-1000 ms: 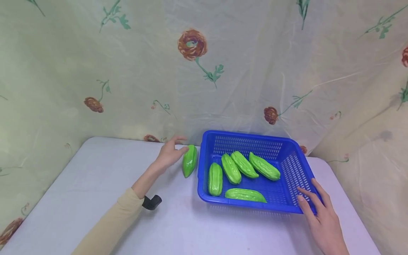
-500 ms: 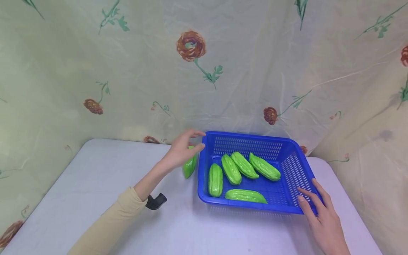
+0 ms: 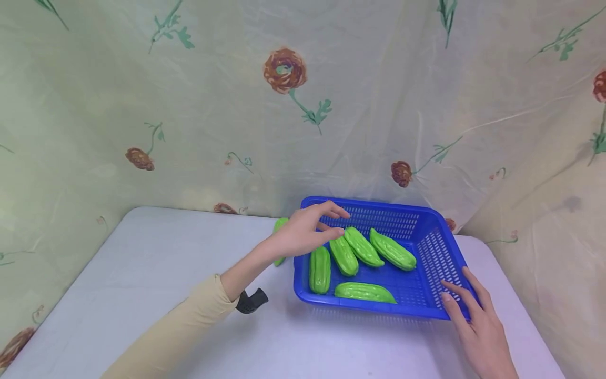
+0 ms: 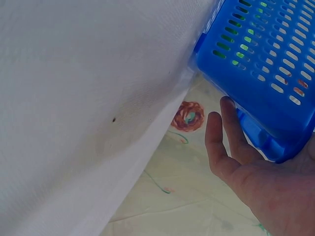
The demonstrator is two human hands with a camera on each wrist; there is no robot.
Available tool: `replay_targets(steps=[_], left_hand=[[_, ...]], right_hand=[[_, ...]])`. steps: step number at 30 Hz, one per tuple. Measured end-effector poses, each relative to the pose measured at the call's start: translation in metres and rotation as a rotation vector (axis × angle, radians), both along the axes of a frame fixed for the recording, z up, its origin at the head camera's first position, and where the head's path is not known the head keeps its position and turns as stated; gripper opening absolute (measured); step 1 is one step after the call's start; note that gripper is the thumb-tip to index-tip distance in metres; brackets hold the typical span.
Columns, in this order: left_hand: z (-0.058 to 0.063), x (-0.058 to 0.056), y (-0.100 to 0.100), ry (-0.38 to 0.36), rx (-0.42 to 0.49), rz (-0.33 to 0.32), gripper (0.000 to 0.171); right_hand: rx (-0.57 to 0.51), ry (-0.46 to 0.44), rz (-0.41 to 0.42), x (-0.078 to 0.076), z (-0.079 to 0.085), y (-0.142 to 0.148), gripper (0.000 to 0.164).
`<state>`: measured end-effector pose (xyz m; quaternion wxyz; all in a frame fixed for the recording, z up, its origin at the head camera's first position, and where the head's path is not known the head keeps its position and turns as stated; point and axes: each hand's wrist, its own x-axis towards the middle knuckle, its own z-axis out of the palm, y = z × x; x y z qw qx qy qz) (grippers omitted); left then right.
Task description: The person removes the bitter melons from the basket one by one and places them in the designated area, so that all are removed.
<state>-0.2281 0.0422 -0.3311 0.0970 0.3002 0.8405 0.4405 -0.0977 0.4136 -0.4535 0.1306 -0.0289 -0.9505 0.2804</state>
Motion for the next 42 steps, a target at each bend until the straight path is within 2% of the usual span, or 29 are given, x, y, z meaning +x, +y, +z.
replay_targets(steps=[4, 8, 13, 16, 23, 27, 34, 42], left_hand=[[-0.002, 0.003, 0.018, -0.049, -0.042, -0.064, 0.036], [-0.006, 0.003, 0.035, -0.078, -0.124, -0.139, 0.037], [-0.01, -0.001, 0.052, -0.071, -0.204, -0.226, 0.039], [-0.012, -0.003, 0.06, -0.076, -0.213, -0.252, 0.039], [-0.019, 0.0, 0.072, -0.228, -0.175, -0.253, 0.04], [-0.024, 0.001, 0.076, -0.209, -0.219, -0.236, 0.039], [-0.033, -0.001, 0.079, -0.115, -0.39, -0.252, 0.044], [-0.044, -0.004, 0.08, -0.078, -0.472, -0.282, 0.046]], right_hand=[[-0.007, 0.003, 0.006, 0.001, -0.001, 0.001, 0.047], [-0.014, 0.026, 0.015, 0.001, -0.002, 0.0, 0.046], [-0.013, 0.04, 0.019, 0.002, -0.002, 0.0, 0.045], [-0.01, 0.044, 0.019, 0.002, -0.002, 0.0, 0.045], [-0.016, 0.052, 0.02, 0.002, -0.003, 0.0, 0.044], [-0.013, 0.034, 0.017, 0.001, -0.002, 0.0, 0.045], [-0.008, 0.008, 0.014, 0.0, 0.001, -0.001, 0.048], [0.001, -0.002, 0.009, 0.0, 0.0, 0.001, 0.048]])
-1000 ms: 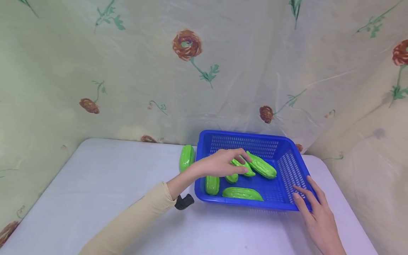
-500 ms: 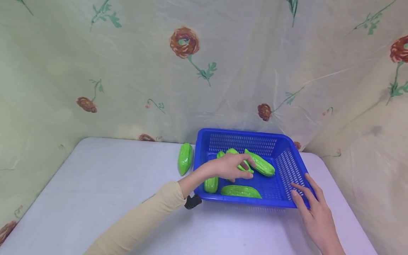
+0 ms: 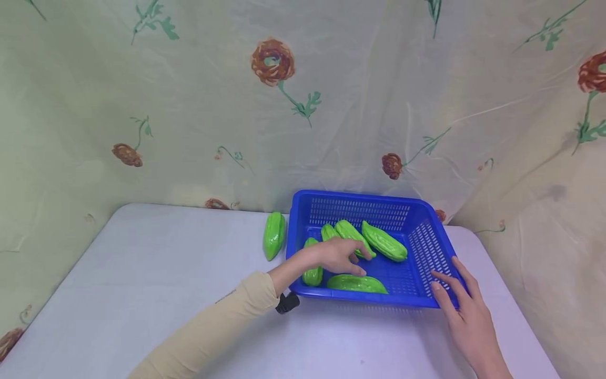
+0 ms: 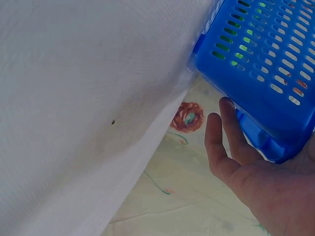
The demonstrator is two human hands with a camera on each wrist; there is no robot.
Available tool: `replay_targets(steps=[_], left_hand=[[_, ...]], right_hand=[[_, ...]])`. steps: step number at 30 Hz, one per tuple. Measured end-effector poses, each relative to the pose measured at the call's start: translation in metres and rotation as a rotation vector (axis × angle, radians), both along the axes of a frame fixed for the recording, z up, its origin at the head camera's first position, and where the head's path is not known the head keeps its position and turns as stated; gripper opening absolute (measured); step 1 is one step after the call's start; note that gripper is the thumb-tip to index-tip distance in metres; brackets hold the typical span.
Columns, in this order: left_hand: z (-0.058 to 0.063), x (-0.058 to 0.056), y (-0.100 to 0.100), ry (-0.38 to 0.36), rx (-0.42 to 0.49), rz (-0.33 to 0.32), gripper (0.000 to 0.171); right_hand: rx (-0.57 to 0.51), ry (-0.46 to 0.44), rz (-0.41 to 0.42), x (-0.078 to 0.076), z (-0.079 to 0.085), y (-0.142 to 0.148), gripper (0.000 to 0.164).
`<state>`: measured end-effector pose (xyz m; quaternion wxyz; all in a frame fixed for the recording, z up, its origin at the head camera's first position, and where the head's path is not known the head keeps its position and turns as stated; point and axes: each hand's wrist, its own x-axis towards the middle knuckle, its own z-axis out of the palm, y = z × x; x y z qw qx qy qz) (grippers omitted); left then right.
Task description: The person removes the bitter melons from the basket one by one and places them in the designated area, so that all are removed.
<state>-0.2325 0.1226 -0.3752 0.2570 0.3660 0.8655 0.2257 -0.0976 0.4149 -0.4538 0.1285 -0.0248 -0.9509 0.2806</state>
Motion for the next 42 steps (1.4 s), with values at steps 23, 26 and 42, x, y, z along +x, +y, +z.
replay_targets(steps=[23, 26, 42], left_hand=[[0.004, 0.003, -0.014, -0.014, -0.078, 0.102, 0.052], [0.009, 0.005, -0.021, -0.042, -0.007, 0.128, 0.051], [0.019, 0.016, -0.07, -0.25, 0.427, 0.284, 0.049]], right_hand=[[-0.001, -0.005, -0.004, -0.002, -0.002, -0.004, 0.049], [-0.002, -0.011, -0.008, -0.001, -0.003, -0.004, 0.049], [-0.005, 0.008, -0.009, -0.001, -0.002, -0.001, 0.047]])
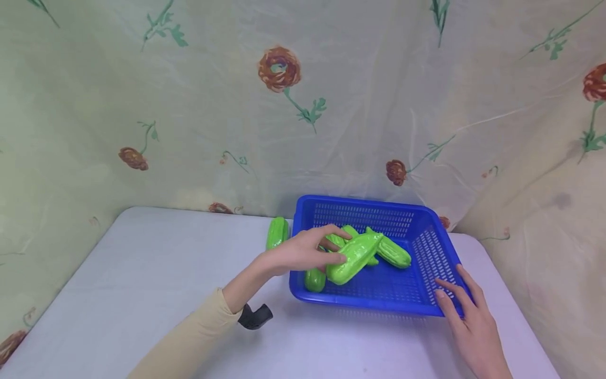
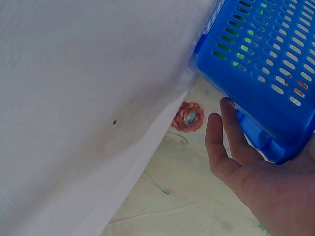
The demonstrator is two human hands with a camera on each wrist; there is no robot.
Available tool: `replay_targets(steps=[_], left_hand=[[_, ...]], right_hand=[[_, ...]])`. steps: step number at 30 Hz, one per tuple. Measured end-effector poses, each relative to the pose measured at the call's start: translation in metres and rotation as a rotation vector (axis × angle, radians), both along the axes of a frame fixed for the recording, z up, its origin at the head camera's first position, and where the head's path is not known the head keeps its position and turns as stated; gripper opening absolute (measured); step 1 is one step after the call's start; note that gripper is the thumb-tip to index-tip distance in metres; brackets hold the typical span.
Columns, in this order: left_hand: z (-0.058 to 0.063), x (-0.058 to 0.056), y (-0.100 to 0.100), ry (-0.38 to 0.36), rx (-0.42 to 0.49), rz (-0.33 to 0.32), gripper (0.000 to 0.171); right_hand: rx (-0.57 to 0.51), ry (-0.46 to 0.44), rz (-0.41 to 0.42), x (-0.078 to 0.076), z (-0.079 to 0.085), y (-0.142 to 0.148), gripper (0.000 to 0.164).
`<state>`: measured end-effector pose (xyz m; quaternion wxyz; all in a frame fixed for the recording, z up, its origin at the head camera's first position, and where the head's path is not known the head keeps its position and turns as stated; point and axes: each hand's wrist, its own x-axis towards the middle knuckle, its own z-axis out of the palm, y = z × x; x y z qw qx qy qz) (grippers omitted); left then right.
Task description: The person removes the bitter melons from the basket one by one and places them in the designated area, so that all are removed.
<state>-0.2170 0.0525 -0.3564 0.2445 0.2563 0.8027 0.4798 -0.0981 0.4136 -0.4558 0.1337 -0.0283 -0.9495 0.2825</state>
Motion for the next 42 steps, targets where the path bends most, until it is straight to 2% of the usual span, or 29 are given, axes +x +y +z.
replay_targets(steps=[7, 11, 17, 21, 28, 36, 42], left_hand=[[-0.001, 0.005, -0.023, -0.096, 0.144, 0.075, 0.047], [-0.002, 0.003, -0.041, -0.147, 0.199, 0.109, 0.051], [-0.002, -0.002, -0.077, -0.15, 0.247, 0.21, 0.054], [-0.008, -0.005, -0.102, -0.128, 0.254, 0.292, 0.056], [-0.028, -0.007, -0.134, -0.122, 0.252, 0.423, 0.059], [-0.043, -0.01, -0.148, -0.119, 0.221, 0.511, 0.062], [-0.062, -0.018, -0.147, -0.095, 0.132, 0.595, 0.059]], right_hand=[[-0.007, -0.006, 0.002, 0.003, -0.005, 0.0, 0.046], [-0.002, -0.026, -0.011, 0.004, -0.006, 0.0, 0.047], [-0.003, 0.001, -0.01, 0.004, -0.006, 0.0, 0.046], [-0.001, 0.0, -0.016, 0.004, -0.005, 0.001, 0.046], [-0.007, 0.028, -0.021, 0.005, -0.004, 0.003, 0.044], [-0.005, 0.028, -0.006, 0.002, -0.001, 0.002, 0.045], [-0.011, 0.035, 0.006, 0.0, -0.002, 0.001, 0.044]])
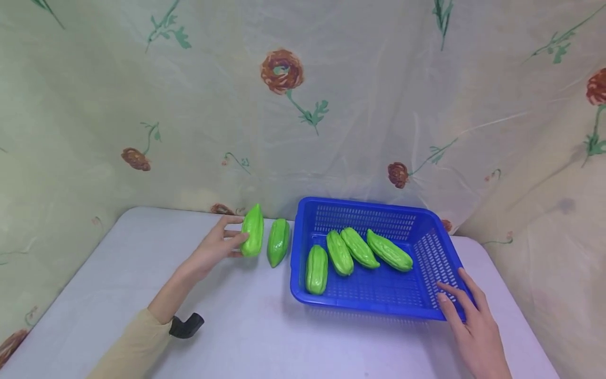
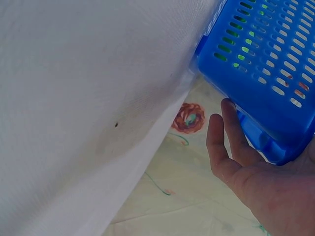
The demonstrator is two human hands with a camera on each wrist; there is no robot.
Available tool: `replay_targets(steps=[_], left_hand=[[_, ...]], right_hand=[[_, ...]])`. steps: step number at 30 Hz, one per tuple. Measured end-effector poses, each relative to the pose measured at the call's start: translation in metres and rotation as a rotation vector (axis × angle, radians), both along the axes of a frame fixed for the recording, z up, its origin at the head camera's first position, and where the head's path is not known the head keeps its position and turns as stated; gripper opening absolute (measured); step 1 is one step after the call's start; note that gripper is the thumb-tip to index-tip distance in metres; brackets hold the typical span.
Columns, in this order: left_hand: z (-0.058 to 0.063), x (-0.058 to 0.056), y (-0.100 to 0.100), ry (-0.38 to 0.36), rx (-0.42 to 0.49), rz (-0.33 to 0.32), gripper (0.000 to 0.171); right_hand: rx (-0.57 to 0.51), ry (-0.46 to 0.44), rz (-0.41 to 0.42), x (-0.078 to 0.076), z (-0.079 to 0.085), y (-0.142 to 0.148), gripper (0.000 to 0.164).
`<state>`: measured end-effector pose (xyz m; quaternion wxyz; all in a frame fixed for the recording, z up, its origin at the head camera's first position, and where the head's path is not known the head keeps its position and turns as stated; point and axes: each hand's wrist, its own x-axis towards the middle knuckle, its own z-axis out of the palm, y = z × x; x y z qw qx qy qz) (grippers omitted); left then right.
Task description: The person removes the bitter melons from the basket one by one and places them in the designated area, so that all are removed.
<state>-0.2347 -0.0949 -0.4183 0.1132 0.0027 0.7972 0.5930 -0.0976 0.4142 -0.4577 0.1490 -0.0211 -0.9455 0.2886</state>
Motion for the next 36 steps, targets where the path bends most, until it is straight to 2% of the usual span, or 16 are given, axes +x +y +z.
replay_targets(steps=[4, 8, 21, 30, 36], left_hand=[[-0.014, -0.006, 0.004, -0.012, -0.068, 0.025, 0.056], [-0.02, -0.009, 0.009, 0.003, -0.123, 0.033, 0.056], [-0.026, -0.017, 0.013, 0.0, -0.157, 0.046, 0.052], [-0.032, -0.018, 0.016, 0.008, -0.16, 0.057, 0.051], [-0.032, -0.019, 0.018, 0.02, -0.163, 0.049, 0.049]], right_hand=[[0.005, 0.001, 0.001, -0.001, 0.0, -0.001, 0.044], [0.007, -0.004, -0.004, -0.001, 0.0, -0.002, 0.044], [-0.005, -0.003, -0.004, -0.002, 0.002, -0.004, 0.044], [0.008, -0.022, -0.011, -0.001, 0.001, -0.004, 0.046], [0.008, -0.017, -0.02, 0.0, 0.001, -0.002, 0.045]])
